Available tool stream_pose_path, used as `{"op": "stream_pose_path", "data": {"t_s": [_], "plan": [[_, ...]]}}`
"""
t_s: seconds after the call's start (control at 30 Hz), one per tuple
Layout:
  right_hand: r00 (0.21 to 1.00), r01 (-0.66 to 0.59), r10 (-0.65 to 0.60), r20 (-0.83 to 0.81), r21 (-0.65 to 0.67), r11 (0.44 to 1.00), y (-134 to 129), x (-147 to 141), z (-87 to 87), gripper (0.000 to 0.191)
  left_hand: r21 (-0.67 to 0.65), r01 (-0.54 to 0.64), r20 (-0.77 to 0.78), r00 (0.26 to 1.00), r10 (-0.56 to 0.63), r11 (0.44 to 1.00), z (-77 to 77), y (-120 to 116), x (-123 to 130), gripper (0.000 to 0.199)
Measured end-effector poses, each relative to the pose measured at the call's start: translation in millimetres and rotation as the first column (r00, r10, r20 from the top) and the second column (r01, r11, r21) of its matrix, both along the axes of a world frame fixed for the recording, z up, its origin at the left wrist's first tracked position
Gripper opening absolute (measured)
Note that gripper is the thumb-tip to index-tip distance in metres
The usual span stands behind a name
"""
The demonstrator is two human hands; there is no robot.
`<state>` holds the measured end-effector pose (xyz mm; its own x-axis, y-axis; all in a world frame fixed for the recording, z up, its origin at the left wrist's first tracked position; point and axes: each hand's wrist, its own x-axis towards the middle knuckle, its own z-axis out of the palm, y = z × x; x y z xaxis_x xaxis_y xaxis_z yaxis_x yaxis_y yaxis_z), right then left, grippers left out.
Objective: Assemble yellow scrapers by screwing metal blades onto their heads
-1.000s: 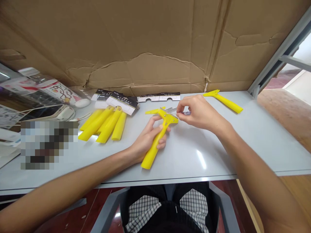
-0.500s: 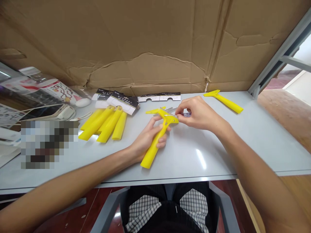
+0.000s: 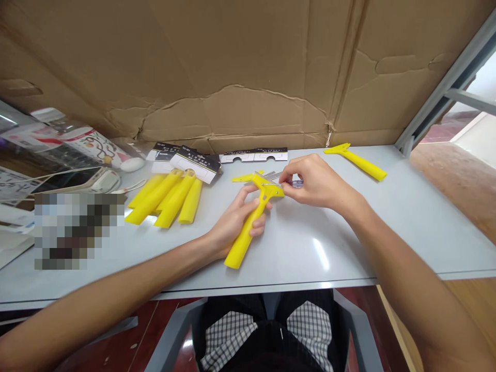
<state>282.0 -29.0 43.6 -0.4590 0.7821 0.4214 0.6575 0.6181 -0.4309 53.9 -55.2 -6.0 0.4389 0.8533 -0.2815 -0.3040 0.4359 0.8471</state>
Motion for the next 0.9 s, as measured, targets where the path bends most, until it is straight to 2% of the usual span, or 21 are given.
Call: {"op": "stream_pose_path", "data": {"t_s": [0.13,0.3,0.4,0.53,0.63,0.73,0.83,0.9], "plan": [[0.999,0.016,-0.015,-0.030,0.027,1.000,-1.2,-0.4,-0.7,0.017,-0.008,-0.013,0.009,1.000,0.013,1.000,0.0,0.7,0.2,0.027],[0.972,0.028,-0.017,-0.233,0.044,0.999,-1.8,-1.7,0.1,0.019,-0.012,-0.023,0.019,1.000,0.023,1.000,-0.9,2.3,0.1,0.027],[0.956,0.013,0.009,-0.294,0.075,0.997,-1.0,-4.0,-0.6,0.015,-0.017,-0.029,0.028,0.999,0.030,0.999,-1.9,2.9,-0.3,0.025],[0.975,0.083,-0.063,-0.212,0.091,0.992,1.7,-5.1,-4.8,0.009,-0.034,-0.046,0.030,0.998,0.047,0.998,-1.9,2.9,0.3,0.023],[0.984,0.159,-0.152,-0.090,0.076,0.984,2.9,-3.5,-7.1,0.018,-0.057,-0.071,0.033,0.997,0.073,0.996,-0.8,3.2,1.1,0.022],[0.991,0.086,-0.075,-0.113,0.105,0.991,1.4,-2.5,-5.5,0.004,-0.063,-0.075,0.035,0.996,0.077,0.995,-0.4,3.8,1.2,0.023],[0.982,-0.027,0.049,-0.182,0.122,0.992,-0.3,-2.9,-3.3,0.006,-0.062,-0.072,0.035,0.997,0.074,0.996,-1.1,4.3,0.7,0.023],[0.982,-0.021,0.043,-0.185,0.119,0.993,0.6,-3.2,-4.1,0.005,-0.063,-0.072,0.035,0.997,0.074,0.995,-1.8,4.6,0.4,0.024]]}}
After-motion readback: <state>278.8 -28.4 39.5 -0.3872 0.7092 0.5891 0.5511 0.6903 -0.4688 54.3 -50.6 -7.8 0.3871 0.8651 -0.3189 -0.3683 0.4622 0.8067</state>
